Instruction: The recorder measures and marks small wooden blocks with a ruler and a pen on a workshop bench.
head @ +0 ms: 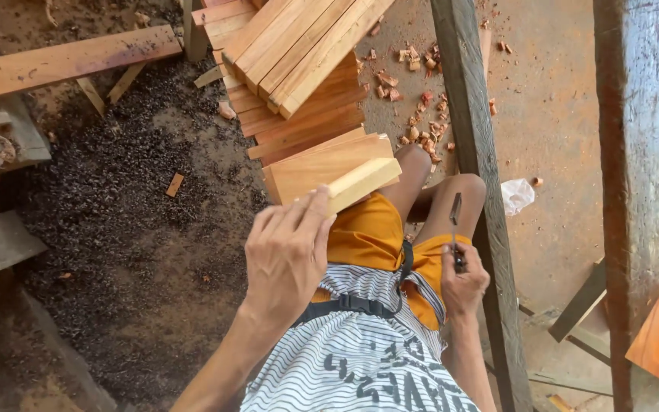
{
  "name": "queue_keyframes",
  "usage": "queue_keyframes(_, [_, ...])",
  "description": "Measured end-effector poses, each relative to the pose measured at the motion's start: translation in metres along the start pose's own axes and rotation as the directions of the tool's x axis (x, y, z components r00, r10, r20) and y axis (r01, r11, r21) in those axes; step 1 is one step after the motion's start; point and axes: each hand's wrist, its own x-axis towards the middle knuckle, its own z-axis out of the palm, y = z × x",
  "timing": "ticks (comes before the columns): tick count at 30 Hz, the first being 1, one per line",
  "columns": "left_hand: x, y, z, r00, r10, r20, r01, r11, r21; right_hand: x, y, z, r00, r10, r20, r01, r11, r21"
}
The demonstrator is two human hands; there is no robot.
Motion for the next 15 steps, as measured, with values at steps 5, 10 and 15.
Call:
queue_keyframes(5, [0.010, -0.001, -0.006, 0.997, 0.074, 0.010, -0.074, 0.997, -0.020, 0.009, -0.048, -0.044, 0.996, 0.083, 0.026, -0.084, 0.995, 0.052])
queue_keyframes(10, [0.024, 0.013, -0.018, 0.988, 0.153, 0.005, -0.153, 0.988, -0.013, 0.029, -0.162, -0.094, 0.998, 0.008, -0.055, 0.020, 0.876, 0.482])
queue_keyframes(15, [0.027, 0.018, -0.008, 0.982, 0.184, -0.037, -0.181, 0.980, 0.081, 0.003, -0.142, -0.060, 0.995, 0.099, -0.008, -0.077, 0.816, 0.573])
